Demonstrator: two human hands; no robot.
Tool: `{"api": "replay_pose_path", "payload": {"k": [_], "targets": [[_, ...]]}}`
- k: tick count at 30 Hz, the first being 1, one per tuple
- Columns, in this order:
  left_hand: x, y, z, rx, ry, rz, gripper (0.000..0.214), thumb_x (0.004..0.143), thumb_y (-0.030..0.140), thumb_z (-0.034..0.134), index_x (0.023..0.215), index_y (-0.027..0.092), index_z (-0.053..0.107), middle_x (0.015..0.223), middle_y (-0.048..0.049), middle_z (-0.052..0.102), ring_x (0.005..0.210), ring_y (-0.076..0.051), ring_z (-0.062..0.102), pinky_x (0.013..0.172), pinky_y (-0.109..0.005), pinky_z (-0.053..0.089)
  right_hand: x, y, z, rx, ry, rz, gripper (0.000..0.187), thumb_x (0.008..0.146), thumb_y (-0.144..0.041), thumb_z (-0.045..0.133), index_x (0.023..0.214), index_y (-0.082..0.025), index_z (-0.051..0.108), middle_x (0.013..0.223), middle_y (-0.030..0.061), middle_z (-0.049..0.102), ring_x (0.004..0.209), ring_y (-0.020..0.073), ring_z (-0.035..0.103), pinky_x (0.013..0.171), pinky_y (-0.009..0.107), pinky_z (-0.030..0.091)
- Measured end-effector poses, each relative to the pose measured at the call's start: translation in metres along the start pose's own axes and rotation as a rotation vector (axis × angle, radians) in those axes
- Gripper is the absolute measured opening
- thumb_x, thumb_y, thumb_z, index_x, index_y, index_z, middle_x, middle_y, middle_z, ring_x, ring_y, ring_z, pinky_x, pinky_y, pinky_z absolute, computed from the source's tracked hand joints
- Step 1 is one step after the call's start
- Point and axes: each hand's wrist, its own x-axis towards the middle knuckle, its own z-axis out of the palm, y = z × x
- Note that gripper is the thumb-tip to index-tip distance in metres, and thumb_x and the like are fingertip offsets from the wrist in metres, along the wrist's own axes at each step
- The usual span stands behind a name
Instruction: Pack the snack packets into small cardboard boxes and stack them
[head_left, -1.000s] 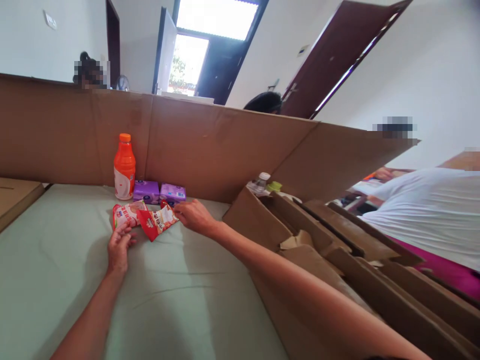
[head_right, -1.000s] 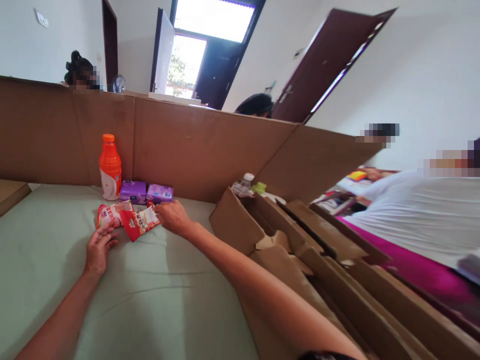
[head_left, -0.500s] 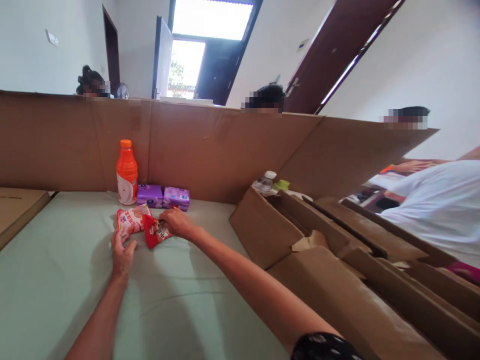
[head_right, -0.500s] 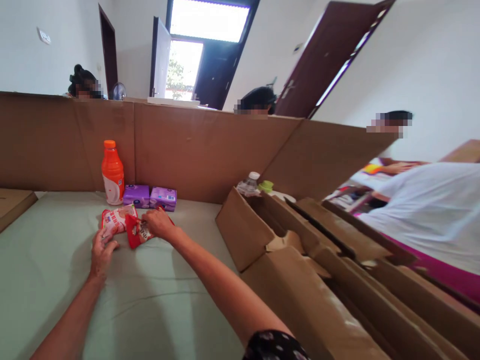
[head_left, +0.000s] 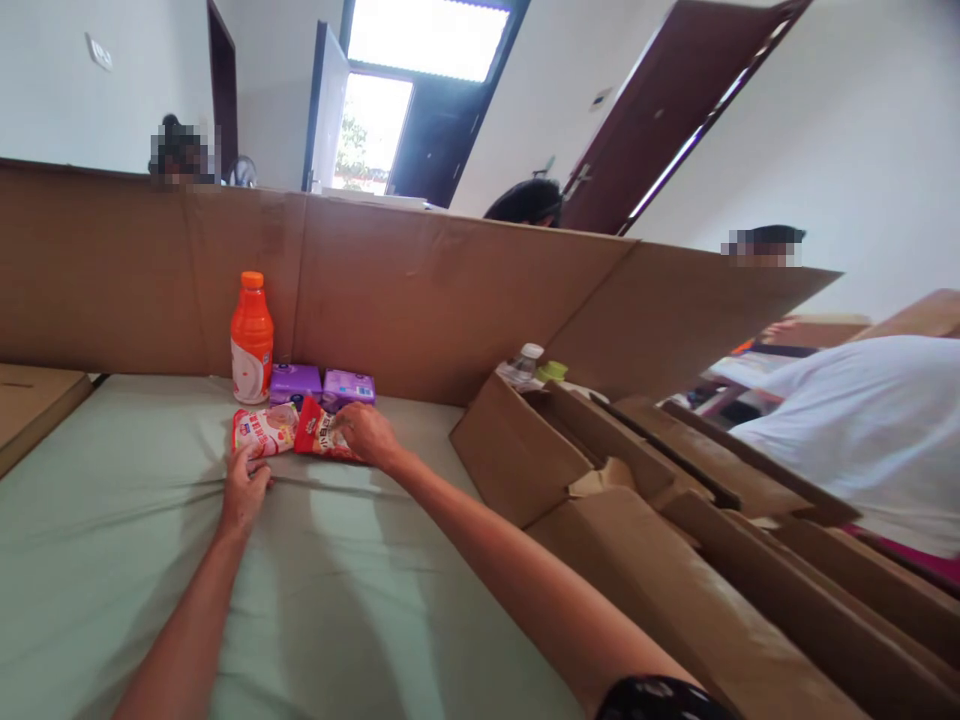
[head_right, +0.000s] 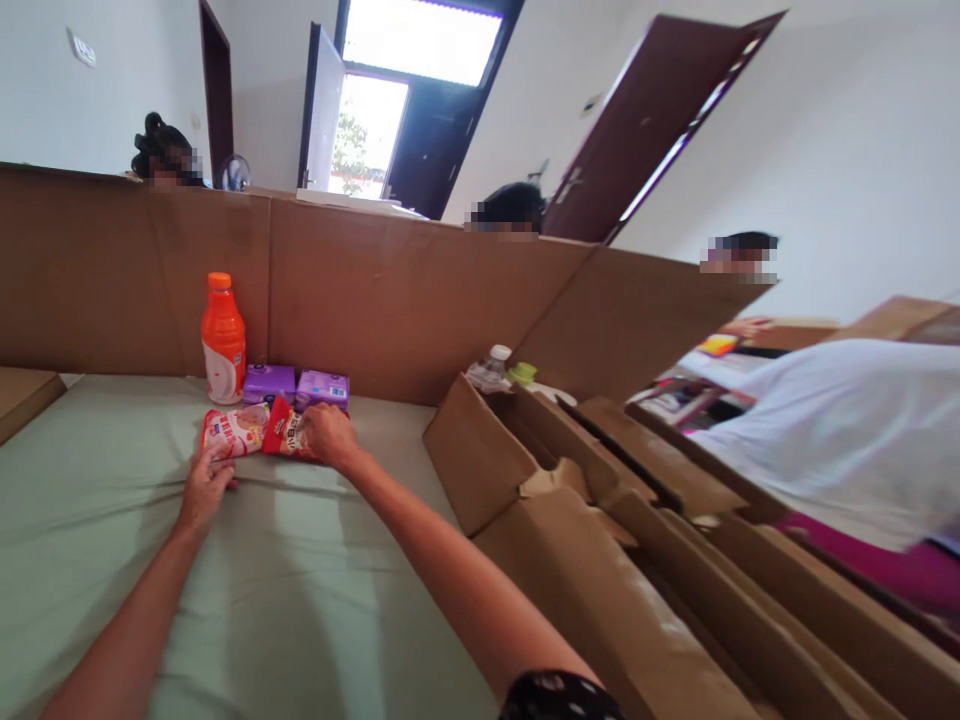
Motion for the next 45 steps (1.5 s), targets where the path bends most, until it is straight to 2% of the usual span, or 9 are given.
{"api": "replay_pose_path", "payload": {"k": [5, 11, 21, 27, 30, 32, 38, 41, 45], "targets": [[-0.017, 0.006, 0.009, 0.16, -0.05, 0.107, 0.042, 0.062, 0.006, 0.068, 0.101, 0.023, 0.07, 0.146, -0.0102, 0.049, 0.126, -0.034, 0.054, 0.095, -0.039, 0.053, -0.02, -0.009, 0.009, -0.023, -0.017, -0.065, 0.035, 0.097, -0.032, 0.065, 0.128, -0.019, 0.062, 0.148, 0.0105, 0.051, 0.131, 0.0298, 0.051, 0.109, 0.056, 0.041], [-0.059, 0.009, 0.011, 0.465, -0.214, 0.217, 0.033, 0.06, 0.004, 0.072, 0.084, 0.026, 0.072, 0.123, -0.0108, 0.069, 0.133, -0.037, 0.047, 0.12, -0.052, 0.025, -0.024, -0.018, 0.002, -0.059, -0.01, 0.011, 0.045, 0.096, -0.033, 0.065, 0.138, -0.02, 0.055, 0.151, 0.012, 0.046, 0.134, 0.0328, 0.048, 0.109, 0.059, 0.042], [-0.07, 0.013, 0.01, 0.861, -0.412, 0.386, 0.024, 0.074, 0.025, 0.065, 0.097, 0.026, 0.072, 0.136, -0.0138, 0.064, 0.139, -0.04, 0.041, 0.121, -0.057, 0.015, -0.102, -0.032, -0.103, -0.067, -0.105, -0.191, 0.022, 0.091, -0.03, 0.068, 0.11, -0.02, 0.07, 0.121, 0.0081, 0.071, 0.116, 0.0262, 0.063, 0.096, 0.038, 0.046], [-0.08, 0.009, 0.003, 0.953, -0.417, 0.472, 0.027, 0.076, 0.03, 0.061, 0.1, 0.027, 0.073, 0.131, -0.0124, 0.068, 0.135, -0.037, 0.047, 0.118, -0.056, 0.023, -0.216, 0.037, -0.172, -0.033, 0.105, -0.007, 0.02, 0.094, -0.016, 0.051, 0.09, -0.018, 0.071, 0.093, 0.0065, 0.075, 0.084, 0.0185, 0.068, 0.07, 0.026, 0.042], [-0.085, 0.006, -0.001, 0.955, -0.419, 0.476, 0.026, 0.074, 0.03, 0.062, 0.096, 0.025, 0.075, 0.126, -0.0147, 0.07, 0.13, -0.039, 0.052, 0.113, -0.058, 0.032, -0.273, 0.089, -0.172, 0.124, 0.27, 0.232, 0.025, 0.095, -0.023, 0.048, 0.086, -0.019, 0.071, 0.081, 0.0022, 0.073, 0.073, 0.0149, 0.064, 0.067, 0.024, 0.042], [-0.091, 0.003, 0.002, 0.942, -0.433, 0.475, 0.025, 0.073, 0.029, 0.063, 0.094, 0.025, 0.076, 0.123, -0.0158, 0.07, 0.125, -0.041, 0.055, 0.11, -0.059, 0.036, -0.301, 0.116, -0.159, 0.143, 0.178, 0.397, 0.027, 0.093, -0.022, 0.047, 0.082, -0.02, 0.071, 0.076, 0.0019, 0.072, 0.067, 0.0152, 0.063, 0.063, 0.025, 0.043], [-0.139, 0.0, 0.057, 0.736, -0.606, 0.466, 0.031, 0.074, 0.023, 0.067, 0.102, 0.027, 0.078, 0.137, -0.0132, 0.062, 0.127, -0.038, 0.057, 0.112, -0.055, 0.041, -0.334, 0.146, -0.12, 0.122, 0.069, 0.475, 0.025, 0.087, -0.018, 0.053, 0.094, -0.021, 0.077, 0.098, 0.0072, 0.078, 0.09, 0.0227, 0.072, 0.08, 0.03, 0.053], [-0.173, 0.018, 0.1, 0.475, -0.739, 0.352, 0.034, 0.071, 0.018, 0.073, 0.103, 0.028, 0.078, 0.142, -0.012, 0.058, 0.131, -0.04, 0.053, 0.116, -0.057, 0.035, -0.336, 0.155, -0.119, 0.122, 0.05, 0.477, 0.036, 0.095, -0.018, 0.042, 0.113, -0.019, 0.072, 0.109, 0.0091, 0.077, 0.094, 0.0207, 0.073, 0.082, 0.029, 0.053], [-0.214, 0.057, 0.153, 0.344, -0.931, 0.321, 0.04, 0.072, 0.011, 0.074, 0.109, 0.026, 0.077, 0.148, -0.0131, 0.052, 0.121, -0.038, 0.06, 0.115, -0.057, 0.038, -0.337, 0.164, -0.111, 0.111, -0.071, 0.401, 0.022, 0.09, -0.02, 0.054, 0.095, -0.019, 0.076, 0.094, 0.0094, 0.079, 0.084, 0.0227, 0.075, 0.068, 0.025, 0.051]]}}
